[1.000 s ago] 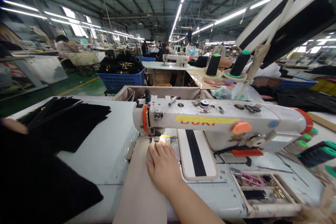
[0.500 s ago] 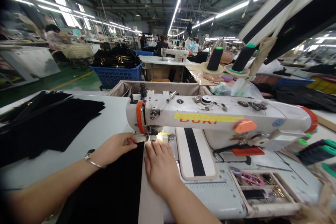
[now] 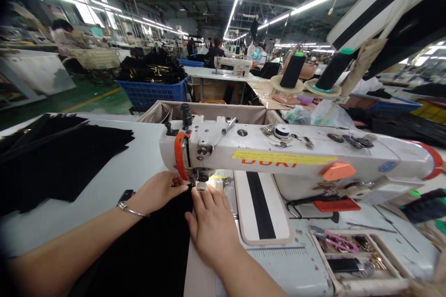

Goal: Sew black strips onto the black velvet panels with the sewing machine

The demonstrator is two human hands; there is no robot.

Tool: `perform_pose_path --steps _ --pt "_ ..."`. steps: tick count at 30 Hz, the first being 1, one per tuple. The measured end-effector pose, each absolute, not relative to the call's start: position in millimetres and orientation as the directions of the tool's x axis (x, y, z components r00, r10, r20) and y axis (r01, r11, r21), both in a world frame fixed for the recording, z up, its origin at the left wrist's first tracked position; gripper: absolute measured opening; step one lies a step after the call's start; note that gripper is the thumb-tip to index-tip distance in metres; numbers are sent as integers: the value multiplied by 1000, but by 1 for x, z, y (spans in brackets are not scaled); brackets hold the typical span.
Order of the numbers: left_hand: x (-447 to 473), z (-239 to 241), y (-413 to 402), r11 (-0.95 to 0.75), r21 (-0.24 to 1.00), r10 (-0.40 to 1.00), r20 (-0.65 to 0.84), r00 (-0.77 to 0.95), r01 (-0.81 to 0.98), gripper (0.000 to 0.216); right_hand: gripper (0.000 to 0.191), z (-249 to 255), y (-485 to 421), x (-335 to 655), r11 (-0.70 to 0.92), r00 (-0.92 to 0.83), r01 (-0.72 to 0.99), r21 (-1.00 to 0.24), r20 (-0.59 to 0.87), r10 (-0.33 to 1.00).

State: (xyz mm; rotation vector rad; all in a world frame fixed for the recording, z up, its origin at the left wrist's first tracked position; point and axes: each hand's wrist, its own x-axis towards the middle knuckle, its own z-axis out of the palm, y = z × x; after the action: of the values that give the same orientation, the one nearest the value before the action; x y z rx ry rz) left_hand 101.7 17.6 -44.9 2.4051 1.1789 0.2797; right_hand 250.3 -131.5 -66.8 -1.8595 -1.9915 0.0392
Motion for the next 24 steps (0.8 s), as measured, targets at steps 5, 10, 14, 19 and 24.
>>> perform_pose_path --steps 5,10,14,19,24 --pt "94 -39 0 -666 398 713 95 694 630 12 52 -67 -131 250 104 -17 947 -303 278 960" --pt "73 -53 -29 -893 216 437 205 876 395 29 46 -69 -133 251 115 -25 945 -305 285 958" --pt "67 -68 -26 -906 190 418 252 873 380 35 45 -70 -131 251 107 -16 946 -307 285 958" --pt "70 -66 -18 -907 183 417 252 873 380 34 43 -69 -131 250 97 -4 947 -305 291 957" --pt "70 -65 -19 -908 215 408 250 878 360 33 42 -67 -130 249 106 -12 946 -305 297 955"
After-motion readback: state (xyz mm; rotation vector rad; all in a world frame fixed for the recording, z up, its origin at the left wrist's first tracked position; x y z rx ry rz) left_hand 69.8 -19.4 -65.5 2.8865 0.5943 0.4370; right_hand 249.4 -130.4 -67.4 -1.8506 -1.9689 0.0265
